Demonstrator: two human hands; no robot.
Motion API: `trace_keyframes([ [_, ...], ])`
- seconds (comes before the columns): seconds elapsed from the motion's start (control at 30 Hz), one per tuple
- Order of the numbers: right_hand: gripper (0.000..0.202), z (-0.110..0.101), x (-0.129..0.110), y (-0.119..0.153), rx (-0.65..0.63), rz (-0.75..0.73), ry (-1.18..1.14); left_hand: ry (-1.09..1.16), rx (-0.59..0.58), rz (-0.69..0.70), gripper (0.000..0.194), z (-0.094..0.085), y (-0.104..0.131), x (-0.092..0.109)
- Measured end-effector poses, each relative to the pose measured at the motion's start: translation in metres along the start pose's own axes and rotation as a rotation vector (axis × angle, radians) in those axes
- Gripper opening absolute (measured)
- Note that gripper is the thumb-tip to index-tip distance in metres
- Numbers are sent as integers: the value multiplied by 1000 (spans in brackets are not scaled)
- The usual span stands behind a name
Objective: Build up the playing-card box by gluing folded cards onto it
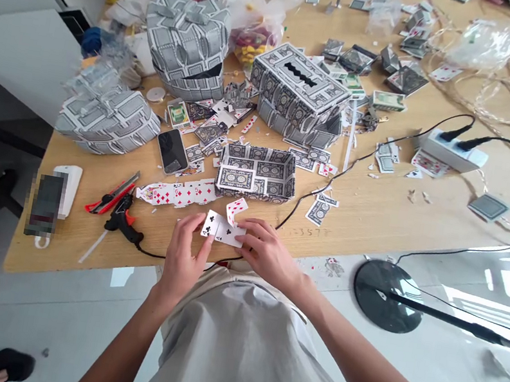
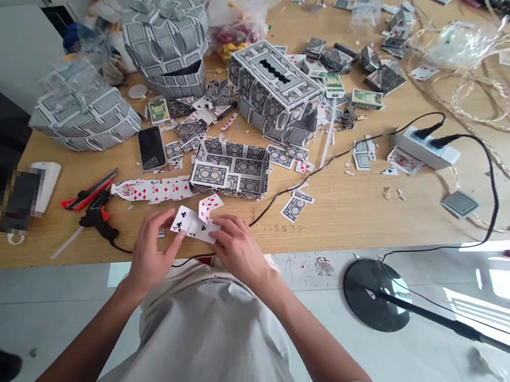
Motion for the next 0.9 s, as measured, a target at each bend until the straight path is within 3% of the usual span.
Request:
trace_keyframes([
  [0.27, 17, 2, -1, -2, -37, -25, 4, 145, -54, -223, 41, 6, 15, -16],
  [0.53, 20, -3, -9, -7, -33, -30, -164, 46, -172, -157, 18, 4, 9, -11],
  [0.73, 21, -10, -11, -10, -10, 56, -279, 44, -193, -161, 16, 5, -1, -12],
  [0.9, 13, -14, -4, -13, 189, 181, -227, 92, -250, -217, 15, 8, -7, -13],
])
Point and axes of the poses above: each hand's wrist, its own y-axis away from the middle knuckle, its own z-axis out of the palm, x = y × z, the point moved 3 cm from there along -y, towards the middle knuckle
